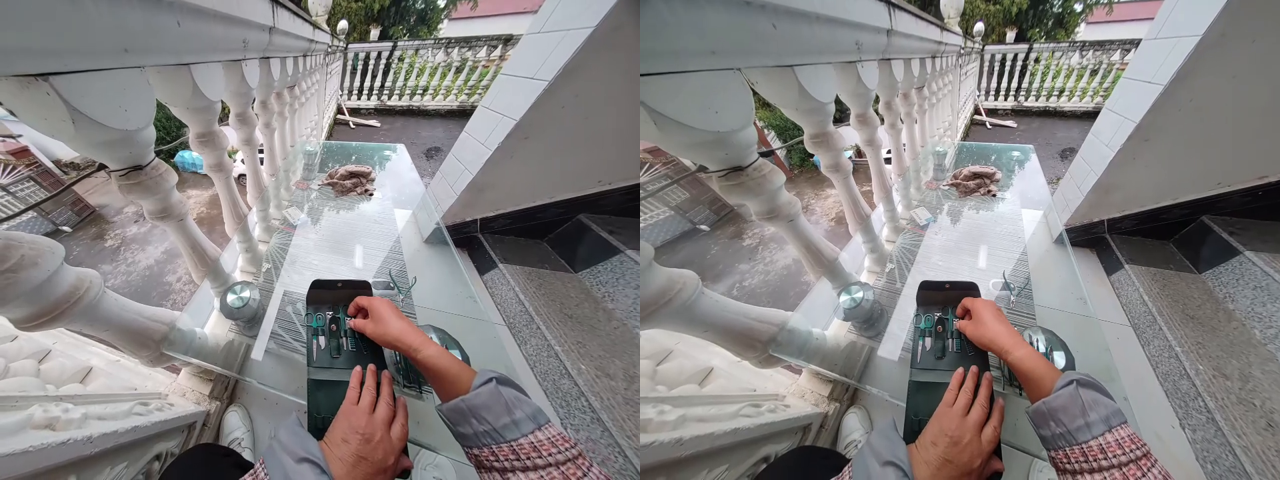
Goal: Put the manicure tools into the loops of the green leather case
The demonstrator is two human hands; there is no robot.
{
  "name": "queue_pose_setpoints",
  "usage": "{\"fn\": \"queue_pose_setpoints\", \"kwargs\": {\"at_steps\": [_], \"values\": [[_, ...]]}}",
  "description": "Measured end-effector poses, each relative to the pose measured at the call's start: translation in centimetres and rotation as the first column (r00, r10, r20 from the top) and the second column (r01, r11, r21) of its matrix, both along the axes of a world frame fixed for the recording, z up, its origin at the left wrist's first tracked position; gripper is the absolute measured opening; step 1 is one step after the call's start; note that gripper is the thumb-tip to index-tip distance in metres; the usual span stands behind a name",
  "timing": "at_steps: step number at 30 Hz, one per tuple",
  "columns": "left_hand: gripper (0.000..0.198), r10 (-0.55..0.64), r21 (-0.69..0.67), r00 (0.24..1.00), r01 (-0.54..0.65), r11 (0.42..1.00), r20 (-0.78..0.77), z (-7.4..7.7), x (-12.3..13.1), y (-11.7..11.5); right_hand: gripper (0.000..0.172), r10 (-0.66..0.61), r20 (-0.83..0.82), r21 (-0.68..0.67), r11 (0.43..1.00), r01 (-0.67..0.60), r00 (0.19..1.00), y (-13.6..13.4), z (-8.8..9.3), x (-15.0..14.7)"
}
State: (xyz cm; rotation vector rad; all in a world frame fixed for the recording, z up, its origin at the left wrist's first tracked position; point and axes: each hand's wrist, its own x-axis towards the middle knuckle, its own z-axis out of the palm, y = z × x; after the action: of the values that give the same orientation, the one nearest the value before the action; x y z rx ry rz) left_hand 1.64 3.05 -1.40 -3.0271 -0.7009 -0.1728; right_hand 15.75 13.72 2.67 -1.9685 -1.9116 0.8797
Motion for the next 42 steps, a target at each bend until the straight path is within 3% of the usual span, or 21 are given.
{"fn": "queue_pose_setpoints", "kwargs": {"at_steps": [5, 8, 10, 12, 15, 18, 22, 26, 28, 31, 34, 37, 39, 42], "values": [[0.067, -0.006, 0.013, 1.0, 0.006, 1.0, 0.018, 0.0, 0.0, 0.0, 0.014, -0.102, -0.026, 0.007, 0.995, 0.102, 0.994, 0.6, -0.6, -0.6], [0.067, 0.0, 0.023, 1.0, -0.001, 1.0, 0.024, 0.1, -0.1, 0.0, 0.017, -0.159, 0.003, 0.141, 0.977, 0.157, 0.987, 0.8, 0.4, -1.1], [0.066, -0.002, 0.028, 1.0, 0.002, 1.0, 0.027, 0.1, -0.2, 0.0, 0.017, -0.224, -0.08, 0.261, 0.936, 0.237, 0.971, 0.9, 1.6, -0.8], [0.066, -0.01, 0.033, 0.999, 0.009, 0.999, 0.031, 0.1, -0.3, 0.0, 0.02, -0.303, -0.236, 0.342, 0.864, 0.371, 0.923, 1.1, 2.6, 0.5], [0.066, -0.014, 0.039, 0.999, 0.013, 0.999, 0.038, 0.0, -0.4, -0.1, 0.028, -0.434, -0.371, 0.339, 0.76, 0.555, 0.821, 1.7, 3.0, 3.6], [0.066, -0.01, 0.048, 0.999, 0.008, 0.999, 0.044, -0.1, -0.4, -0.2, 0.023, -0.523, -0.283, 0.23, 0.777, 0.587, 0.804, 2.3, 1.6, 6.4], [0.064, -0.011, 0.064, 0.999, 0.008, 0.998, 0.035, -0.1, -0.3, -0.2, 0.02, -0.519, -0.041, 0.178, 0.837, 0.518, 0.854, 2.8, -1.1, 7.4], [0.064, -0.018, 0.068, 1.0, 0.016, 0.998, 0.018, 0.1, -0.4, -0.1, 0.013, -0.489, 0.067, 0.22, 0.857, 0.465, 0.869, 3.0, -2.2, 7.1], [0.065, -0.023, 0.065, 1.0, 0.022, 0.998, 0.011, 0.1, -0.5, 0.0, 0.014, -0.468, 0.119, 0.265, 0.865, 0.426, 0.876, 2.8, -1.8, 6.8], [0.066, -0.027, 0.052, 1.0, 0.027, 0.998, -0.002, 0.0, -0.5, 0.0, 0.02, -0.413, 0.135, 0.448, 0.836, 0.317, 0.9, 1.9, -0.4, 5.9], [0.067, -0.013, 0.045, 1.0, 0.013, 0.999, -0.008, 0.0, -0.4, -0.1, 0.024, -0.216, 0.049, 0.583, 0.799, 0.147, 0.975, 0.6, 1.2, 3.8], [0.067, -0.004, 0.056, 1.0, 0.003, 0.998, 0.006, -0.1, -0.3, -0.2, 0.023, 0.045, 0.093, 0.468, 0.88, -0.084, 0.995, -0.5, 1.6, 1.1], [0.067, -0.003, 0.069, 1.0, 0.001, 0.998, 0.02, -0.2, -0.4, -0.2, 0.019, 0.092, 0.176, 0.322, 0.935, -0.146, 0.98, -0.8, 1.1, -0.4], [0.067, -0.002, 0.079, 1.0, 0.0, 0.997, 0.03, -0.2, -0.4, -0.1, 0.012, 0.086, 0.262, 0.214, 0.966, -0.145, 0.961, -0.9, 0.1, -1.6]]}}
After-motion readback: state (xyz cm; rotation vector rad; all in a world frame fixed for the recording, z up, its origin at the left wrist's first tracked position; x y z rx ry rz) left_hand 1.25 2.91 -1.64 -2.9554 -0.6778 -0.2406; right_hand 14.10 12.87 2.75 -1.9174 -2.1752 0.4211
